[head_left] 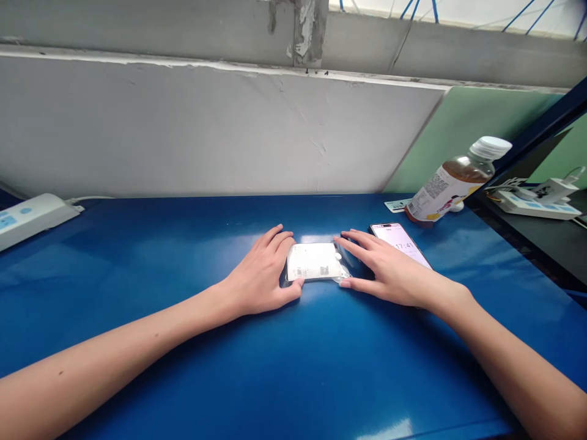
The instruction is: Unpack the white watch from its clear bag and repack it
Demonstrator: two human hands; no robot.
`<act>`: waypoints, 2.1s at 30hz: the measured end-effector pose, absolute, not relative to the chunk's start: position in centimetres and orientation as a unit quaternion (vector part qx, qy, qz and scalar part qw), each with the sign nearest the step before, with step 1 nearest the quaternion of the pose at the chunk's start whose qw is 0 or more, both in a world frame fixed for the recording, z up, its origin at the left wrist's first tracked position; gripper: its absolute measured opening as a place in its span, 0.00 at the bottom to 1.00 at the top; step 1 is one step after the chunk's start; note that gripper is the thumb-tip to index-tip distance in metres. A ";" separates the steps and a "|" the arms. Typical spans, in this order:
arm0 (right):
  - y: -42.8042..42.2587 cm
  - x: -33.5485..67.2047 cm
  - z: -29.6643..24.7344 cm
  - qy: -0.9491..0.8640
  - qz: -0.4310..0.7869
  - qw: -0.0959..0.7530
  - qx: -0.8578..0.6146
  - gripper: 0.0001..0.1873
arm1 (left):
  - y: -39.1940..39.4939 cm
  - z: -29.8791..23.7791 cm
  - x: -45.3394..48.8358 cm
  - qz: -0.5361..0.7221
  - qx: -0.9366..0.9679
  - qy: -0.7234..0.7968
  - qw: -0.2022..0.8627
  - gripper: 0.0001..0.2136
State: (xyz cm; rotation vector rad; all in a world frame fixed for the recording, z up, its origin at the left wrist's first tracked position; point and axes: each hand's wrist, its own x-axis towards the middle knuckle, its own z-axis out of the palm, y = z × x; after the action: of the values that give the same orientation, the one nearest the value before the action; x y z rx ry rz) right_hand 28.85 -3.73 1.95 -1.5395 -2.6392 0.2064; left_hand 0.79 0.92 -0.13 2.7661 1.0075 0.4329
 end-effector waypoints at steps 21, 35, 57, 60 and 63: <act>-4.5 25.6 0.3 -0.814 0.031 0.208 -0.541 0.22 | 0.9 -0.2 0.7 0.136 0.931 0.325 0.099 0.30; -4.6 25.3 -0.4 -0.859 -0.035 0.141 -0.490 0.22 | 1.2 -0.1 0.6 0.148 0.938 0.286 0.128 0.26; -4.4 25.8 -0.2 -0.817 0.007 0.150 -0.557 0.22 | 1.2 -0.3 0.8 0.138 0.940 0.290 0.117 0.26; -4.3 26.2 -0.4 -0.804 0.035 0.172 -0.569 0.22 | 1.1 -0.2 0.9 0.136 0.937 0.298 0.119 0.27; -4.1 26.6 -0.5 -0.829 0.027 0.204 -0.521 0.26 | 1.0 0.0 1.0 0.141 0.932 0.310 0.125 0.26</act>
State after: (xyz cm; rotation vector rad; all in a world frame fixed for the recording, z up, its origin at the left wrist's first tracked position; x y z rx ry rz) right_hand 26.57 -4.07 -0.49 -1.4525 -2.3112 0.0745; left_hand 0.97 1.02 0.02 2.7159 0.9047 0.4099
